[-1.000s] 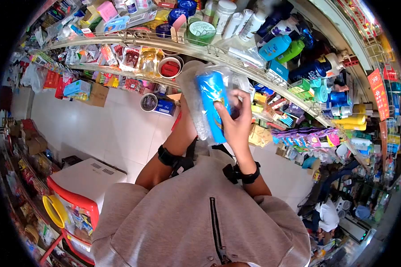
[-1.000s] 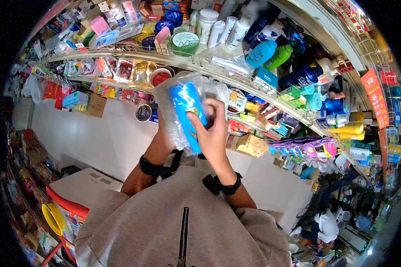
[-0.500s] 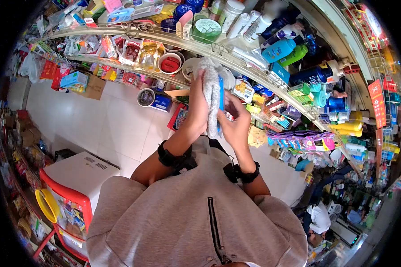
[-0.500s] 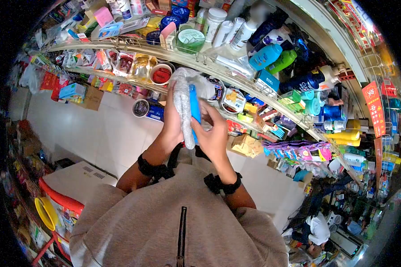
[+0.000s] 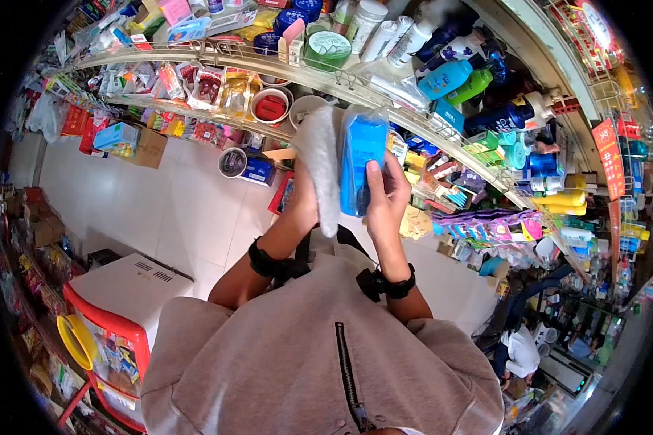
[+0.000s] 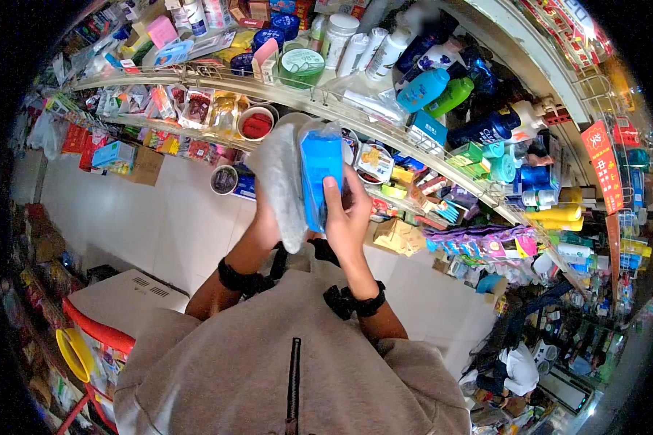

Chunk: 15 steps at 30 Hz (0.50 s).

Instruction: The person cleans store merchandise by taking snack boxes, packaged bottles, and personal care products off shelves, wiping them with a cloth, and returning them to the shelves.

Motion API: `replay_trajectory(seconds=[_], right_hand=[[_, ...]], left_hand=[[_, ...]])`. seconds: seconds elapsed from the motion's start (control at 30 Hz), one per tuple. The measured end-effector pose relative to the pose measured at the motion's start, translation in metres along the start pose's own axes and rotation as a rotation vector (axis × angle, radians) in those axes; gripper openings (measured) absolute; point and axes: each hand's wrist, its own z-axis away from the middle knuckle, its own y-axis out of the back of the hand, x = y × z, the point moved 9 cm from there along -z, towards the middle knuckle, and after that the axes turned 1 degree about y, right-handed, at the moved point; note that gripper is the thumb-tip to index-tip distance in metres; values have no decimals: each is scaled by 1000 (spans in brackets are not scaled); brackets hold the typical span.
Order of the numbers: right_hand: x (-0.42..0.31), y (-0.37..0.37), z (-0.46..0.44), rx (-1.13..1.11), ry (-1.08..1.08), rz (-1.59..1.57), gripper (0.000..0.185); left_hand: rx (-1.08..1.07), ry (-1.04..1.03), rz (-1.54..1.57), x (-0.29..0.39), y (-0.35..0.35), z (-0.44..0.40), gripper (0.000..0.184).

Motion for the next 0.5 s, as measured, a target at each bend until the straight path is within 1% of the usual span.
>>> replay_trajectory(seconds=[0.07, 0.1, 0.13, 0.17, 0.2, 0.23, 0.27, 0.3, 0.33, 0.37, 0.4, 0.43, 0.47, 0.5], right_hand=[[-1, 0, -1, 64, 73, 27, 37], [-1, -4, 0, 61, 71, 28, 37], [-3, -3, 2, 115, 96, 0, 37], [-5, 1, 2, 171, 122, -28, 37], [-6, 0, 1, 170, 124, -27, 37], [-5, 4, 1, 208, 116, -57, 36], [-4, 7, 0, 246, 108, -87, 35], [5, 10, -3, 248, 76, -178, 35], [9, 13, -6, 248, 78, -178, 35], [18, 12, -9, 186, 20, -295, 36], [25, 8, -10, 126, -38, -411, 37], [10, -2, -7, 147, -51, -509, 34], [11, -4, -6, 151, -51, -505, 34], [1, -4, -6, 131, 63, -230, 36]], left_hand=[[35, -123, -221, -5, 1, 2, 43], [15, -264, -452, 0, -2, 2, 43], [18, -360, -525, 1, -1, 5, 42], [29, -371, -632, 2, 5, 5, 43], [40, -379, -739, 1, 13, 5, 44], [39, -379, -737, -9, 29, 2, 44], [137, -440, -853, -17, 54, 0, 44], [185, -472, -911, -15, 59, 3, 44], [236, -501, -967, -14, 64, 6, 44], [256, -599, -1125, -12, 62, 16, 43], [260, -643, -1203, -7, 54, 20, 43], [269, -689, -1280, 1, 41, 26, 42], [281, -633, -1239, 7, 36, 25, 40], [293, -576, -1197, 13, 30, 25, 38]])
